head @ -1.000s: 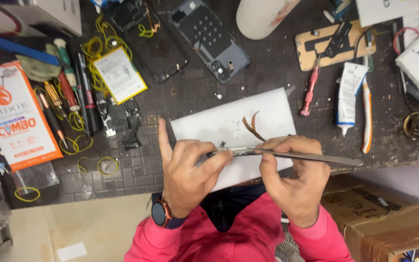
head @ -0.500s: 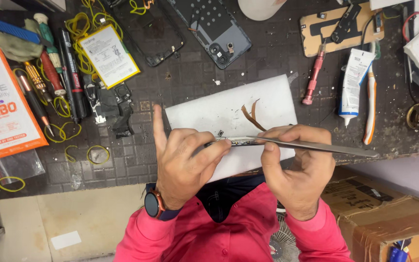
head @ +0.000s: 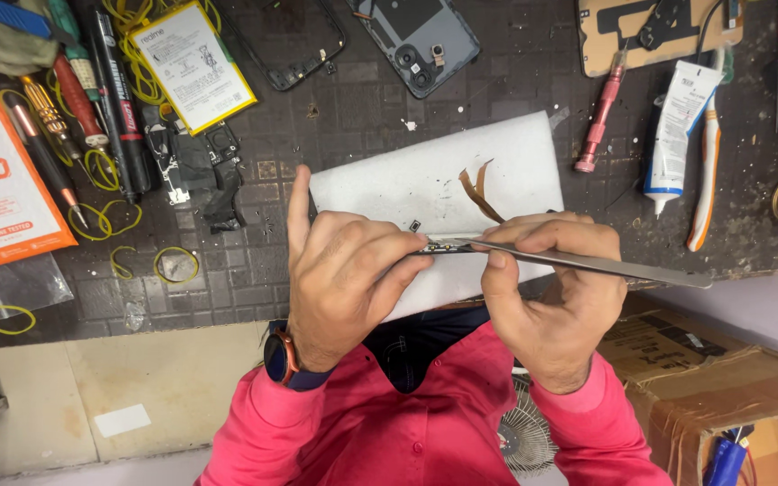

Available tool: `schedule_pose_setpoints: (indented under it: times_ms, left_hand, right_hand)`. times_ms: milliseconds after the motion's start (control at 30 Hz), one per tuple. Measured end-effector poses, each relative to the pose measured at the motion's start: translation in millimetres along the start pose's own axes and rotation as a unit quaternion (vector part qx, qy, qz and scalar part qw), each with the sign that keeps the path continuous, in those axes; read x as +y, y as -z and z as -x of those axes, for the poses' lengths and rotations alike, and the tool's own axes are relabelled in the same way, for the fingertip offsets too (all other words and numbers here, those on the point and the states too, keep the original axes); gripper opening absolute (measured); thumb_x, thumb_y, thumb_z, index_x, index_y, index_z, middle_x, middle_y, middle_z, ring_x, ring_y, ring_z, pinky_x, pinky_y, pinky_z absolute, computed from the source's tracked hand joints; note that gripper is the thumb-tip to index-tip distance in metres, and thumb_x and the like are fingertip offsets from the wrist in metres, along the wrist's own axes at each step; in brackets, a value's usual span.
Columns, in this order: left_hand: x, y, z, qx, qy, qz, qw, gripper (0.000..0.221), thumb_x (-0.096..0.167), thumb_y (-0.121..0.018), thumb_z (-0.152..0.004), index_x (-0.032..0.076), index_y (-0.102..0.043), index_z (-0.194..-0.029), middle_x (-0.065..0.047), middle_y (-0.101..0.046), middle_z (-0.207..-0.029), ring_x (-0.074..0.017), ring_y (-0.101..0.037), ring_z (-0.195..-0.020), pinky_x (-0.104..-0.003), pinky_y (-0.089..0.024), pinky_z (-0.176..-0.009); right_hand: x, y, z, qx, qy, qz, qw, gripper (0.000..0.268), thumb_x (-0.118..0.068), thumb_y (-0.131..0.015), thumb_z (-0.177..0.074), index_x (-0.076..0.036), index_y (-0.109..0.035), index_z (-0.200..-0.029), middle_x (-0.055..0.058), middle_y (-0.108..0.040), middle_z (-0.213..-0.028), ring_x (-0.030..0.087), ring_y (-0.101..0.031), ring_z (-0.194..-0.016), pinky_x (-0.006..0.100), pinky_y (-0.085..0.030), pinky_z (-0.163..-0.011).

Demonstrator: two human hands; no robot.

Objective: The person uses tweezers to place small components and ribbon cables into a disassembled smartphone chassis. They apply adhesive along the frame edge and continue to position internal parts with tweezers and fingers.

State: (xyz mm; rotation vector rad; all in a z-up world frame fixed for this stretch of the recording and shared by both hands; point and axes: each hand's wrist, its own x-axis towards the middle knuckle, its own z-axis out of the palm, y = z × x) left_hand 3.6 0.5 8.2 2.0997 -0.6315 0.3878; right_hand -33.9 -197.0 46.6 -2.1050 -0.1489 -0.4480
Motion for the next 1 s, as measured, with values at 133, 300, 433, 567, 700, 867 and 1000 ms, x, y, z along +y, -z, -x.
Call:
schedule_pose_setpoints:
  times_ms: [133, 300, 433, 567, 700, 867, 1000]
  left_hand:
    - [1.3, 0.8, -0.5, 0.003, -0.009, -0.004, 1.0, 0.029, 0.019, -0.089, -0.086, 0.014, -0.071, -0.108, 0.004, -0.066, -0.095, -0.0197, -0.061, -0.091, -0.067, -0.023, -0.127]
    - [3.1, 0.9, -0.7, -0.013, 0.015, -0.01, 1.0, 0.029, 0.02, -0.09, -0.085, 0.015, -0.073, -0.107, 0.004, -0.066, -0.095, -0.0197, -0.062, -0.091, -0.066, -0.024, -0.126]
    - [1.7, 3.1, -1.4, -0.016, 0.007, 0.007, 1.0, 0.027, 0.019, -0.091, -0.083, 0.016, -0.074, -0.104, 0.004, -0.065, -0.092, -0.0195, -0.061, -0.09, -0.065, -0.023, -0.127]
    - [-2.8, 8.5, -1.0, -0.03, 0.009, 0.074, 0.997, 0.027, 0.012, -0.089, -0.077, 0.019, -0.076, -0.099, 0.004, -0.066, -0.091, -0.02, -0.061, -0.091, -0.061, -0.028, -0.128]
    - [-8.1, 8.3, 0.2, -0.043, 0.023, 0.122, 0.991, 0.028, 0.007, -0.087, -0.073, 0.021, -0.078, -0.095, 0.005, -0.067, -0.092, -0.0203, -0.062, -0.094, -0.058, -0.036, -0.126]
    - [-9.7, 7.5, 2.3, -0.044, 0.031, 0.128, 0.99, 0.029, 0.005, -0.087, -0.07, 0.022, -0.079, -0.093, 0.004, -0.066, -0.094, -0.0178, -0.063, -0.095, -0.057, -0.04, -0.124]
    - [-8.7, 7.7, 2.5, -0.046, 0.037, 0.142, 0.988, 0.028, 0.008, -0.089, -0.07, 0.022, -0.079, -0.093, 0.005, -0.066, -0.097, -0.0179, -0.064, -0.097, -0.057, -0.041, -0.123]
  right_hand:
    - [2.3, -0.4, 2.7, 0.005, 0.0, -0.026, 1.0, 0.03, 0.007, -0.066, -0.101, -0.003, -0.043, -0.117, 0.015, -0.07, -0.093, 0.022, -0.072, -0.088, 0.029, -0.054, -0.088]
    - [12.3, -0.6, 9.7, 0.08, 0.01, -0.169, 0.982, 0.023, -0.007, -0.061, -0.113, -0.006, -0.041, -0.123, 0.014, -0.069, -0.096, 0.023, -0.07, -0.081, 0.033, -0.06, -0.079]
    - [24.5, 11.9, 8.1, 0.154, 0.095, -0.157, 0.971, 0.025, -0.022, -0.061, -0.111, -0.007, -0.042, -0.119, 0.013, -0.068, -0.095, 0.025, -0.073, -0.076, 0.035, -0.064, -0.07]
    - [25.4, 21.1, 16.6, 0.162, 0.14, -0.057, 0.975, 0.028, -0.031, -0.057, -0.113, -0.007, -0.043, -0.118, 0.02, -0.066, -0.103, 0.031, -0.075, -0.086, 0.036, -0.062, -0.077]
    - [30.9, 20.8, 24.1, 0.166, 0.131, 0.007, 0.977, 0.029, -0.04, -0.054, -0.113, -0.013, -0.044, -0.11, 0.013, -0.064, -0.103, 0.029, -0.071, -0.099, 0.041, -0.054, -0.099]
    - [25.2, 38.8, 34.5, 0.046, 0.075, 0.295, 0.952, 0.026, -0.039, -0.067, -0.09, -0.014, -0.061, -0.09, 0.007, -0.05, -0.083, 0.03, -0.045, -0.095, 0.054, -0.038, -0.104]
    - [24.3, 43.3, 37.0, -0.083, 0.075, 0.366, 0.924, 0.038, -0.04, -0.088, -0.072, -0.015, -0.075, -0.097, 0.004, -0.047, -0.082, 0.03, -0.04, -0.099, 0.05, -0.028, -0.093]
